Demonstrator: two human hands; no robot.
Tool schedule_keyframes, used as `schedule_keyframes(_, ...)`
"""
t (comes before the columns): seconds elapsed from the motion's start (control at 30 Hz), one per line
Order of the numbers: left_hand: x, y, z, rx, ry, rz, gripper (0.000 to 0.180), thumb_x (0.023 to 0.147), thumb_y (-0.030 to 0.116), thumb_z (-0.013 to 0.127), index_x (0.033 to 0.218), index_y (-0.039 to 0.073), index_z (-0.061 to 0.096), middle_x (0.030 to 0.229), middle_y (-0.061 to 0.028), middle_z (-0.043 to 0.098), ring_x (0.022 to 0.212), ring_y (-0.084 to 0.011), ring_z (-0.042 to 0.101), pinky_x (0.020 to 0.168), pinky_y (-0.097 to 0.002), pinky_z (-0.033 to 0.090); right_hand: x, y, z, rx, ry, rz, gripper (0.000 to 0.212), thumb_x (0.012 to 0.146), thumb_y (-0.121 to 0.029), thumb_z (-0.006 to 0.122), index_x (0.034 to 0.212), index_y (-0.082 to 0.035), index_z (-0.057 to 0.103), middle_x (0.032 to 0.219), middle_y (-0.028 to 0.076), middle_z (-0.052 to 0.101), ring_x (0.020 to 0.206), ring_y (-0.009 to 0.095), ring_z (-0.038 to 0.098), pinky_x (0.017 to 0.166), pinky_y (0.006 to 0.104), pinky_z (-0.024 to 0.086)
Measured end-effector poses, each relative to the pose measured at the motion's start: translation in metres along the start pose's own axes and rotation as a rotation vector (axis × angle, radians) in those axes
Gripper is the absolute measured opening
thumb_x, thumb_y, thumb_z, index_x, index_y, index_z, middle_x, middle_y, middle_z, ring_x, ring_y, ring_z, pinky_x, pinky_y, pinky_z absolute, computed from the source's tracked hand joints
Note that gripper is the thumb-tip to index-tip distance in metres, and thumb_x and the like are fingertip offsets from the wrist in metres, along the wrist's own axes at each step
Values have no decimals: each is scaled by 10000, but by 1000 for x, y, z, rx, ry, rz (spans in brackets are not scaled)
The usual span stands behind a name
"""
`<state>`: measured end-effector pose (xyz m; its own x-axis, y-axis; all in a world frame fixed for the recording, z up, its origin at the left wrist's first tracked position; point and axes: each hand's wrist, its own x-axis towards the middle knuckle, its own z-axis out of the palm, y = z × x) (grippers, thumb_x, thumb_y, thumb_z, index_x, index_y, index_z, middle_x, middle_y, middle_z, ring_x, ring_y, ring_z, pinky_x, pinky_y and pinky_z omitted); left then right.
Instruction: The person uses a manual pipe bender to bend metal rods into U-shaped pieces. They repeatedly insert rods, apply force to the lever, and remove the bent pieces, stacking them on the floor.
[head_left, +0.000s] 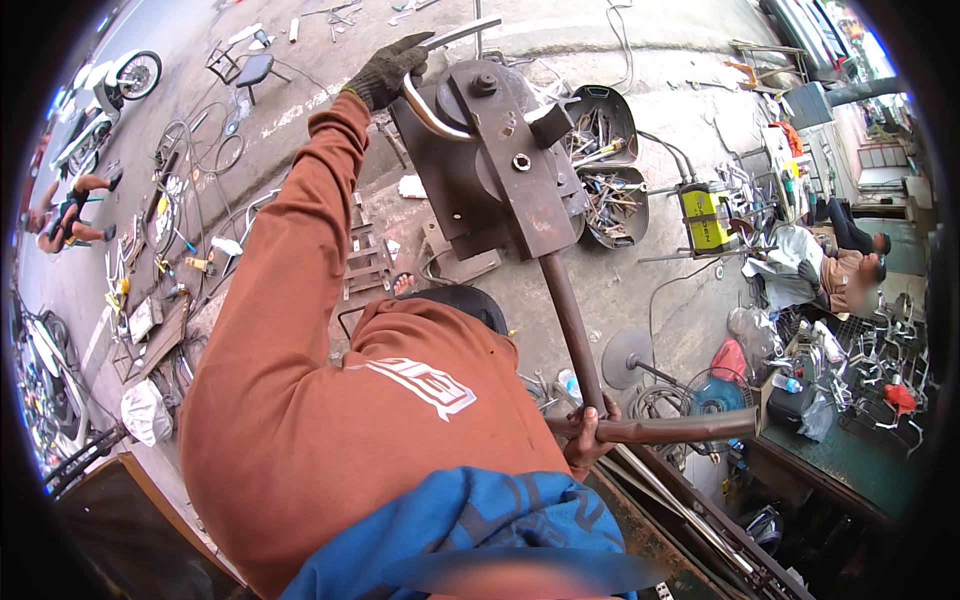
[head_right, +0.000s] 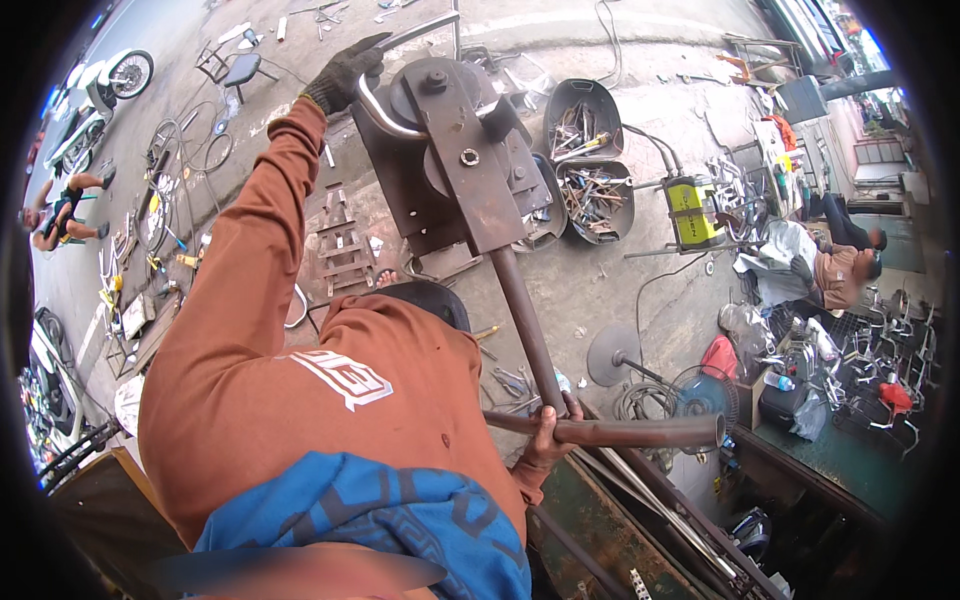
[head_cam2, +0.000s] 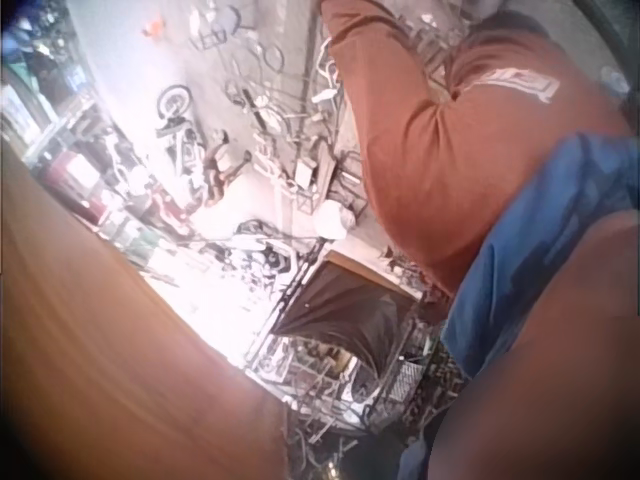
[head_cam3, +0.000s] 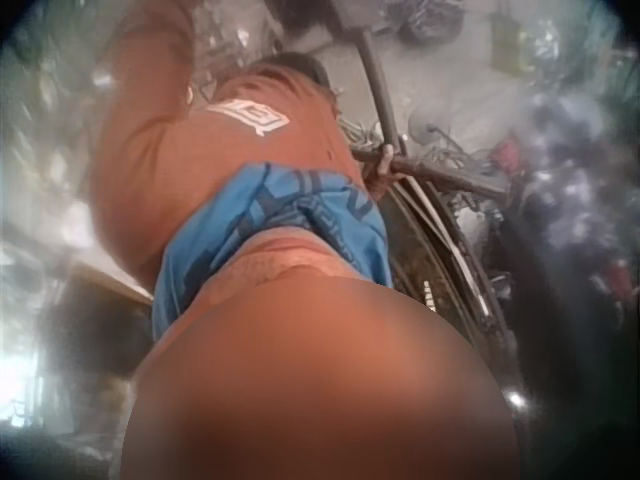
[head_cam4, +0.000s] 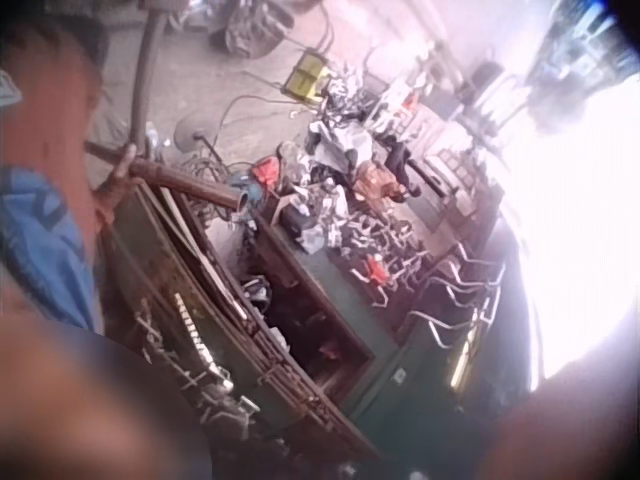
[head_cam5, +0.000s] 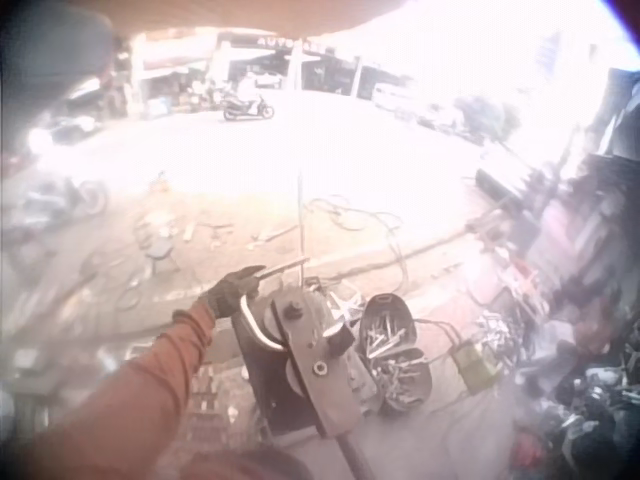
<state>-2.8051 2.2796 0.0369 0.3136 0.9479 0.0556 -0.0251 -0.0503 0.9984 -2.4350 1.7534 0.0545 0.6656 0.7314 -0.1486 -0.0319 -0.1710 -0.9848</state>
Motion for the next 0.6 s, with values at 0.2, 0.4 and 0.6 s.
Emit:
schedule_keyframes(0.2, -19, -6, 1, -185, 23, -122, 517, 973, 204, 507, 1445, 65, 352, 806, -22, 492, 690, -118, 496, 616, -284, 478, -10, 12, 13, 15, 72, -80, 464, 919, -204, 604, 1286, 29, 442, 857, 86, 576, 689, 138, 514, 681, 293, 454)
schedule_keyframes(0.4, 1, 14, -5, 41, -193, -91, 494, 983, 206, 502, 1438, 71, 367, 788, -4, 493, 672, -92, 488, 594, -231, 437, -17, 15, 28, -17, 256, -77, 471, 941, -145, 562, 1352, 16, 398, 934, 99, 594, 702, 123, 526, 676, 276, 467)
schedule_keyframes(0.6, -36, 9, -2, -452, 44, -210, 409, 970, 197, 528, 1349, 62, 456, 812, -40, 537, 720, -155, 540, 684, -326, 499, -15, 2, 36, -90, 334, -40, 434, 908, -138, 587, 1287, 35, 465, 866, 94, 594, 644, 126, 525, 615, 263, 457)
